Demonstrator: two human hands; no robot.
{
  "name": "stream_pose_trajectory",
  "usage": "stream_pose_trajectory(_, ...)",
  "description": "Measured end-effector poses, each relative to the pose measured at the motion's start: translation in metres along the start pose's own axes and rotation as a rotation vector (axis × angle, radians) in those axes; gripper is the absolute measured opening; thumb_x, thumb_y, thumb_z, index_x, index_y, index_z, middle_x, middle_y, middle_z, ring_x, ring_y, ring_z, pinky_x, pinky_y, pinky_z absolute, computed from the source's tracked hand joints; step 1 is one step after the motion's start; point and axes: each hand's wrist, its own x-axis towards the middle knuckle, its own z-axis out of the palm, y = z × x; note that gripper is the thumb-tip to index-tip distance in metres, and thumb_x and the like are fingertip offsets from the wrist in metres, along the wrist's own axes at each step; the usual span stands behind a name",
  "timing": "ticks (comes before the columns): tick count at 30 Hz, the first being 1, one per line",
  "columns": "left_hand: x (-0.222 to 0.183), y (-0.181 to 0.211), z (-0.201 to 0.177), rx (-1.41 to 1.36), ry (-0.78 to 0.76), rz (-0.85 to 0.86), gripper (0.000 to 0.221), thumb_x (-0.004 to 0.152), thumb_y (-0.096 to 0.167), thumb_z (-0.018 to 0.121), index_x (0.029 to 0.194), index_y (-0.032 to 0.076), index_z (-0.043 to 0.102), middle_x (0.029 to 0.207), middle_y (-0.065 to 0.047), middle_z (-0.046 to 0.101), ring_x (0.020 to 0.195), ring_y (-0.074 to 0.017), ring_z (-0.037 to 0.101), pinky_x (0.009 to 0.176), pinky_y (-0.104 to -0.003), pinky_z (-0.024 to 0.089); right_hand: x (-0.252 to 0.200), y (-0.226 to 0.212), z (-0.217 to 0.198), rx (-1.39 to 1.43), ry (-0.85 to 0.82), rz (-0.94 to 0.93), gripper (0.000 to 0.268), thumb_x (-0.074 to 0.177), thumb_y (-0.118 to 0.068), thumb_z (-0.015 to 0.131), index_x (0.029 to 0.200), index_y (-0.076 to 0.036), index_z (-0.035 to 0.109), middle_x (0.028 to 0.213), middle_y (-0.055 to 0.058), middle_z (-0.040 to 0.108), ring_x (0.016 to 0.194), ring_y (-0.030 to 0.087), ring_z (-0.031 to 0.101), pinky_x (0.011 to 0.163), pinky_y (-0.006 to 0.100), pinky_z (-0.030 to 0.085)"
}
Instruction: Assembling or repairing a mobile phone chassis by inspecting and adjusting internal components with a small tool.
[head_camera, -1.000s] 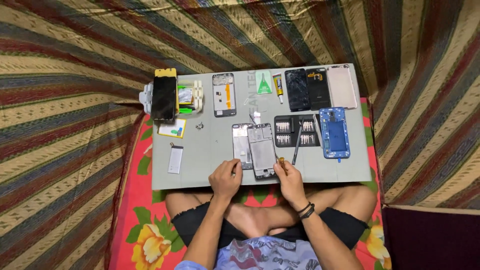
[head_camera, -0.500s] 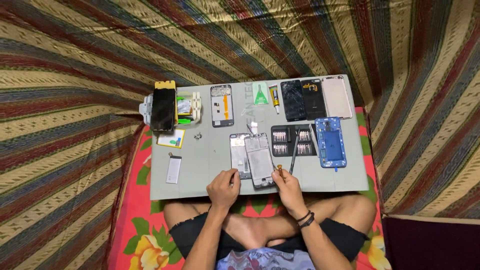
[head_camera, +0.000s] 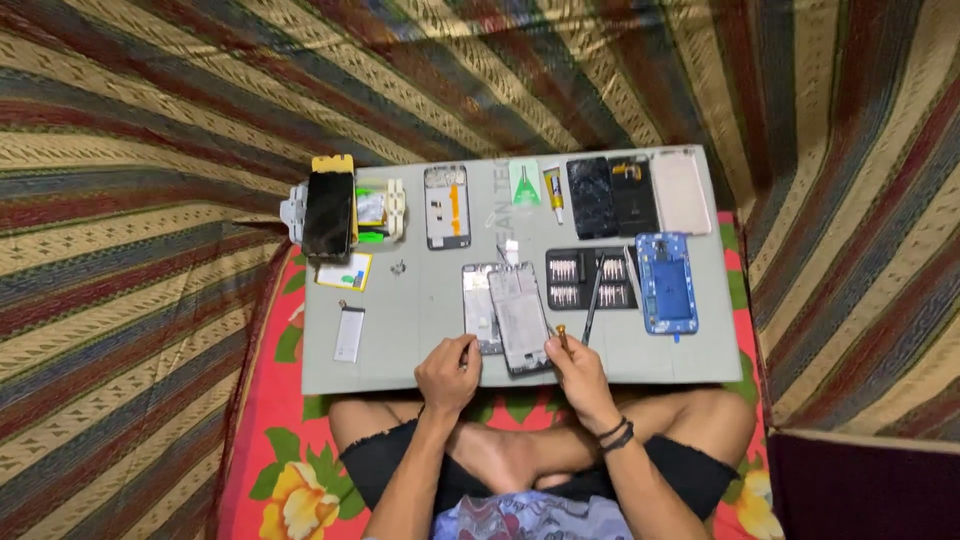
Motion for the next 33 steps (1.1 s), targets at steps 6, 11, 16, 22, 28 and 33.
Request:
stream_pose_trajectory(6,0.003,0.003,-0.003,-0.003,0.012,0.012,0.007,0.091,0.020,0.068,0.087,0.019,0.075,0.054,0.004,0.057,0.049,-0.0120,0.061,0.043,-0.021,0.049,-0.001,0.001,0.002,0.020,0.004,-0.004,0.027,0.102,-0.020,0.064,0.076,-0.012,0.064,0.052,-0.007,0.037,0.045,0.004,0.034,0.043,0.019,0.027)
stream_pose_trajectory(11,0.001,0.002,-0.002,-0.017,0.010,0.001,0.008,0.091,0.021,0.068,0.088,0.019,0.075,0.054,0.004,0.057,0.049,-0.0125,0.061,0.043,-0.022,0.049,-0.003,-0.003,0.002,0.015,-0.001,-0.003,0.027,0.101,-0.021,0.065,0.076,-0.011,0.065,0.053,-0.007,0.038,0.046,0.004,0.033,0.044,0.020,0.028)
stream_pose_trajectory(16,-0.001,0.002,-0.003,-0.037,0.000,-0.005,0.007,0.090,0.020,0.069,0.088,0.019,0.075,0.055,0.004,0.058,0.050,-0.0122,0.062,0.044,-0.022,0.049,-0.001,-0.001,0.001,0.001,0.003,-0.007,0.026,0.101,-0.021,0.065,0.077,-0.012,0.066,0.054,-0.007,0.038,0.048,0.004,0.033,0.044,0.020,0.028)
stream_pose_trajectory(22,0.002,0.003,-0.003,-0.029,0.000,-0.017,0.008,0.091,0.021,0.069,0.088,0.018,0.075,0.055,0.003,0.059,0.050,-0.0127,0.062,0.044,-0.022,0.049,0.003,0.004,0.002,-0.008,-0.007,-0.007,0.025,0.101,-0.020,0.065,0.077,-0.011,0.067,0.054,-0.007,0.040,0.049,0.005,0.034,0.045,0.021,0.028)
stream_pose_trajectory(28,-0.003,0.005,-0.004,-0.008,0.002,-0.012,0.006,0.090,0.020,0.068,0.088,0.020,0.074,0.055,0.004,0.058,0.050,-0.0120,0.062,0.045,-0.022,0.049,-0.005,-0.002,0.001,0.079,-0.035,0.049,0.027,0.102,-0.019,0.063,0.076,-0.011,0.063,0.050,-0.006,0.035,0.043,0.005,0.032,0.042,0.019,0.027)
stream_pose_trajectory(33,-0.004,0.001,-0.001,0.001,0.005,-0.014,0.006,0.090,0.021,0.069,0.088,0.020,0.074,0.055,0.005,0.059,0.051,-0.0118,0.062,0.046,-0.022,0.050,-0.002,-0.004,0.001,0.083,-0.050,0.059,0.027,0.102,-0.020,0.063,0.077,-0.011,0.063,0.050,-0.007,0.034,0.041,0.004,0.031,0.040,0.018,0.027)
